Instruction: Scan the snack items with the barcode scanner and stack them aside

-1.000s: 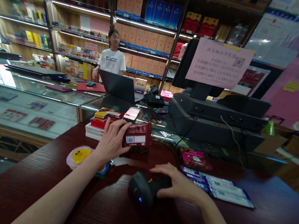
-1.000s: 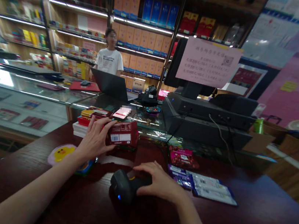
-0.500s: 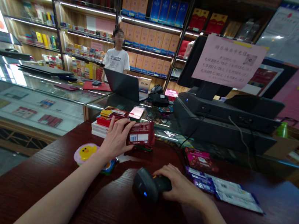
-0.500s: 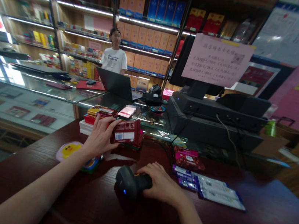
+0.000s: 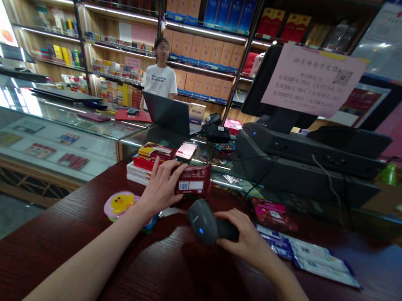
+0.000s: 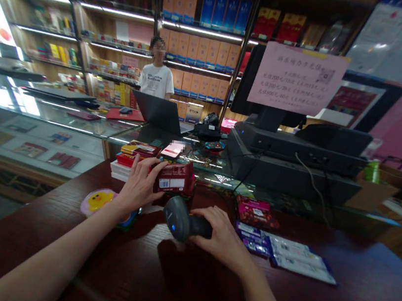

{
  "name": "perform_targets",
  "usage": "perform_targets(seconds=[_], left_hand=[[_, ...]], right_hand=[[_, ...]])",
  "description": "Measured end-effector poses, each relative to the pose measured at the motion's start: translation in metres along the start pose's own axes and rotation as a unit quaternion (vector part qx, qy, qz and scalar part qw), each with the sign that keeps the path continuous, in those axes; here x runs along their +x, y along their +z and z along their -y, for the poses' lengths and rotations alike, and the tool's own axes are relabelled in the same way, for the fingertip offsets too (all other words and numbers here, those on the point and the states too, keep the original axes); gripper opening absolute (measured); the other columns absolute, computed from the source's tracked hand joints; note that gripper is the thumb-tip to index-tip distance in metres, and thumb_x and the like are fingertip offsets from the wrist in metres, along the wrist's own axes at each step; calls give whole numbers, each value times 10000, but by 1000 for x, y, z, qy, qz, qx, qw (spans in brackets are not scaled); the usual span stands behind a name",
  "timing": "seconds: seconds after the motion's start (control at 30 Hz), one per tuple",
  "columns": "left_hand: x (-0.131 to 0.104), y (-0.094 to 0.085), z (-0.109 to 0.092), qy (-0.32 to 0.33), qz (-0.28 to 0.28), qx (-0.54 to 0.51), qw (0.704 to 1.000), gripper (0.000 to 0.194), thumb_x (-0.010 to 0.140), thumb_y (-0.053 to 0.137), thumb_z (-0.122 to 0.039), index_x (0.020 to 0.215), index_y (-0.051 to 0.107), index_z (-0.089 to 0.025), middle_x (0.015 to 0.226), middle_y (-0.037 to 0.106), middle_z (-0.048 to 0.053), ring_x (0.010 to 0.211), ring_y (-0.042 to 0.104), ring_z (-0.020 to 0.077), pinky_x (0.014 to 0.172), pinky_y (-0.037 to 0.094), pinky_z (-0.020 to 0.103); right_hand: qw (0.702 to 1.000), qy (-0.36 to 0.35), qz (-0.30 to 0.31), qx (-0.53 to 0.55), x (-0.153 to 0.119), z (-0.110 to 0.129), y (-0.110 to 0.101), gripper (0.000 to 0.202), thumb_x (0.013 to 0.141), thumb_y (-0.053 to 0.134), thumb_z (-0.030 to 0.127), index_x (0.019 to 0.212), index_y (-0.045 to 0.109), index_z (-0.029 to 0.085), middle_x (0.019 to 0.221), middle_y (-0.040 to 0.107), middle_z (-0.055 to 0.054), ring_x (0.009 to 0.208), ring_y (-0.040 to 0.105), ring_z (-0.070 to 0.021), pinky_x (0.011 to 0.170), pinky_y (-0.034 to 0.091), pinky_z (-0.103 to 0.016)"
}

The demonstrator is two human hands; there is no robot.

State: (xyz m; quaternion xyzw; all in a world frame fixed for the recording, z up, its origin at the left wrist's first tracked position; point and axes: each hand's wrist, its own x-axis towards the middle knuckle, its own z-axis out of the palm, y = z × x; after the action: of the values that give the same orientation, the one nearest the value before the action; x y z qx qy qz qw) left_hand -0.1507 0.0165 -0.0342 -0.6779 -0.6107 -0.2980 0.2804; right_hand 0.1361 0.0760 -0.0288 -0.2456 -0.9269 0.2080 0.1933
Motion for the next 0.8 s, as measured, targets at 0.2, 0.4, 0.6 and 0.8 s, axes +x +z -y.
perform_targets(seconds=[0.2,0.4,0.6,0.8], left_hand=[[0,0,1,-1,2,6,1000,840,725,742,-296,1463,356,-184,1375,458,164,1341,411,353,1212,147,636],[-3,7,4,-6,-6,5,1000,822,720,748,-344,1442,390,-180,1367,460,165,1342,417,348,1218,136,615],[-2,2,2,-5,3,7,1000,824,728,731,-294,1456,363,-185,1368,459,156,1337,418,340,1220,129,615],[-1,-1,1,3,0,16,1000,845,722,751,-313,1455,357,-164,1348,470,161,1313,429,343,1214,143,618]], right_hand=[[1000,-5,17,8,-1,4,-3,380,803,738,348,1160,634,271,1107,685,-45,1061,580,-257,986,387,-401],[1000,-3,18,6,-2,1,-2,404,789,758,337,1166,629,267,1161,678,-47,1086,572,-259,1015,364,-411],[1000,9,28,9,-3,0,-3,395,795,748,365,1163,642,269,1155,676,-51,1112,567,-266,1029,360,-418],[993,44,102,25,-2,0,-4,603,728,784,309,1300,592,284,1204,657,-52,1145,560,-275,1063,336,-445]])
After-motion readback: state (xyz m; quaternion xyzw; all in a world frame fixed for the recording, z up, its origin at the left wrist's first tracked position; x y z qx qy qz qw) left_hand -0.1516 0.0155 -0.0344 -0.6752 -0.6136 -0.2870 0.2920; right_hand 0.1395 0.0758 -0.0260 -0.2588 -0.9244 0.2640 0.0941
